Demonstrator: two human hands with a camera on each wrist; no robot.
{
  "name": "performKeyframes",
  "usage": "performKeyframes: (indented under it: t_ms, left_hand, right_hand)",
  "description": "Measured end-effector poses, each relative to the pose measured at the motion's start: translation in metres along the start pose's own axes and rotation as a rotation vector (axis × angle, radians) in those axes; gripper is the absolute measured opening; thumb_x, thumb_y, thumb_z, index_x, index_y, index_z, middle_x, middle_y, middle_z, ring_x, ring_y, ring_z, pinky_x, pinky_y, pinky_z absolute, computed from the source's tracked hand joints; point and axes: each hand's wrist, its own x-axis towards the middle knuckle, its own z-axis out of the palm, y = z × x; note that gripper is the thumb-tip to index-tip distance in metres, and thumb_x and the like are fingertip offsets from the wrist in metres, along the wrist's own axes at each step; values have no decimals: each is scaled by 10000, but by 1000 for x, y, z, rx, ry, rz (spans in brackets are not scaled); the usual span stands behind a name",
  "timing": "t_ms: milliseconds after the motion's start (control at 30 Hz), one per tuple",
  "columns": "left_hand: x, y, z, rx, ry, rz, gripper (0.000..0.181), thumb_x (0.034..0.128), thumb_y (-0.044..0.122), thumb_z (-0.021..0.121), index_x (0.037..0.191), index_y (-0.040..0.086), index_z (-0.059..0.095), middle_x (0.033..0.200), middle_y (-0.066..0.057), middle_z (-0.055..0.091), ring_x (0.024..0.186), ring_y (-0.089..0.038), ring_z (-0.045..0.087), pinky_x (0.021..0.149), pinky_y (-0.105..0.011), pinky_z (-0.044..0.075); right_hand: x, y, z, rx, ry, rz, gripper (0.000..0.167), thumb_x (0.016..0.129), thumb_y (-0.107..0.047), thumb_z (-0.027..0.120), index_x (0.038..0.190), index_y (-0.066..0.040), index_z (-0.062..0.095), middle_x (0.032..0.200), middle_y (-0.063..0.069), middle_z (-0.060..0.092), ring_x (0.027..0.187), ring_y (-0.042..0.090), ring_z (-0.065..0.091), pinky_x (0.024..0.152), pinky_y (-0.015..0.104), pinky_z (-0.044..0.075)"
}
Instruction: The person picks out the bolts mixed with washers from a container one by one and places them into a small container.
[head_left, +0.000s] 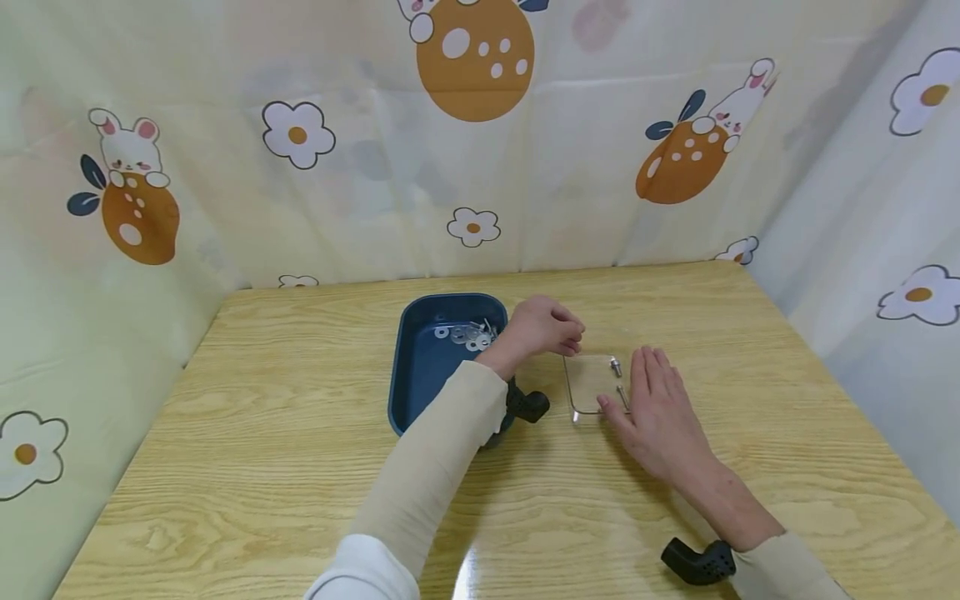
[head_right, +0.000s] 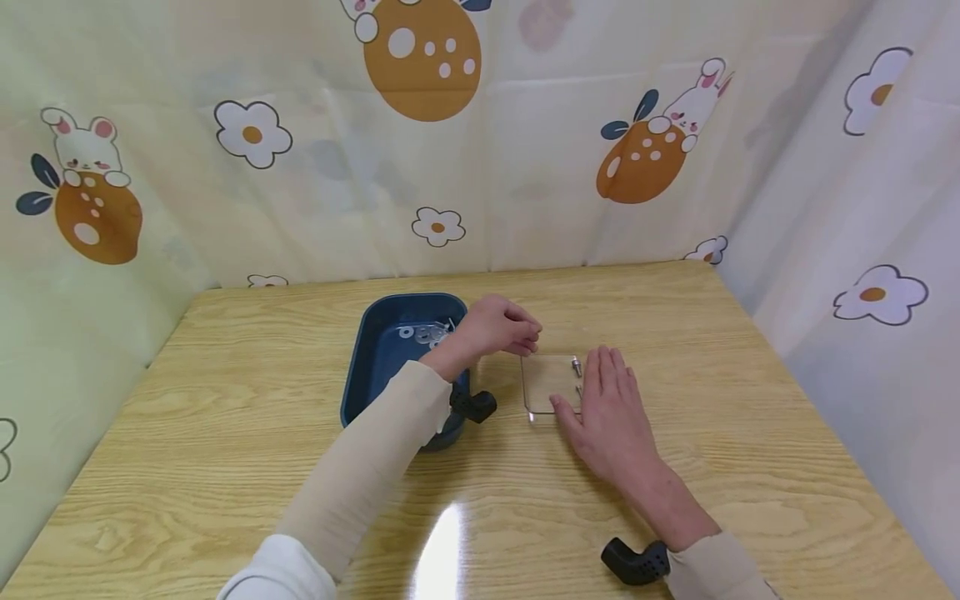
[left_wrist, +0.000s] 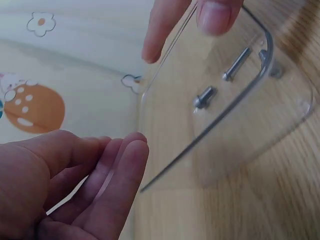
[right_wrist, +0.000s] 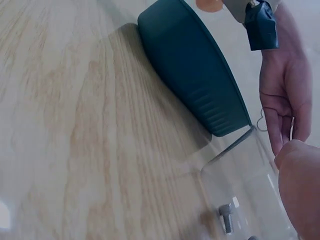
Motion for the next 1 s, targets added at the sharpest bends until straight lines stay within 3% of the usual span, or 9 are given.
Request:
performKeyframes:
  t_ms: [67,200,500,733,1000]
  left_hand:
    - [-1,-2,-6,-15,0,11,197,975,85,614,1083,-38,725,974,-198,747,950,-352,736,874,-443,606]
    - [-4,-4,-20,-38,15,19,229,970,114,629,1119,-38,714,982,-186,744,946,-335,740,892,-439,600]
    - [-9,-15,-51,-134,69,-26,194,956,120,653,1077,-13,727,934,-164,738,1006,-365,719,937,-457,576]
    - [-12,-24,-70,-111,90,-33,240,968,162,645,1132,0,710,988,-164,742,938,-273,748,923,-420,589]
    - [-17,-36,-89,-136,140,-29,258,986,178,617,1098,-34,712,1012,-210,737,954,-318,738,920,-427,586]
  right_hand:
    - [1,-3,-1,9,9,-13,820,1041,-449,431,1503,167,149,1570,383,163,1480,518,128,1204,637,164]
    - [5,-9,-2,24,21,-37,808,1037,-431,449,1500,167,165,1571,381,165,1479,518,130,1213,624,155]
    - [10,-26,-4,7,-3,-64,805,1038,-441,446,1506,154,172,1589,354,151,1500,484,108,1233,596,132]
    - [15,-39,-1,4,-47,-72,810,1039,-453,433,1516,140,156,1608,328,126,1517,452,80,1239,585,126]
    - [21,-59,4,3,-76,-104,815,1021,-458,461,1526,114,176,1621,296,135,1522,436,89,1231,595,152]
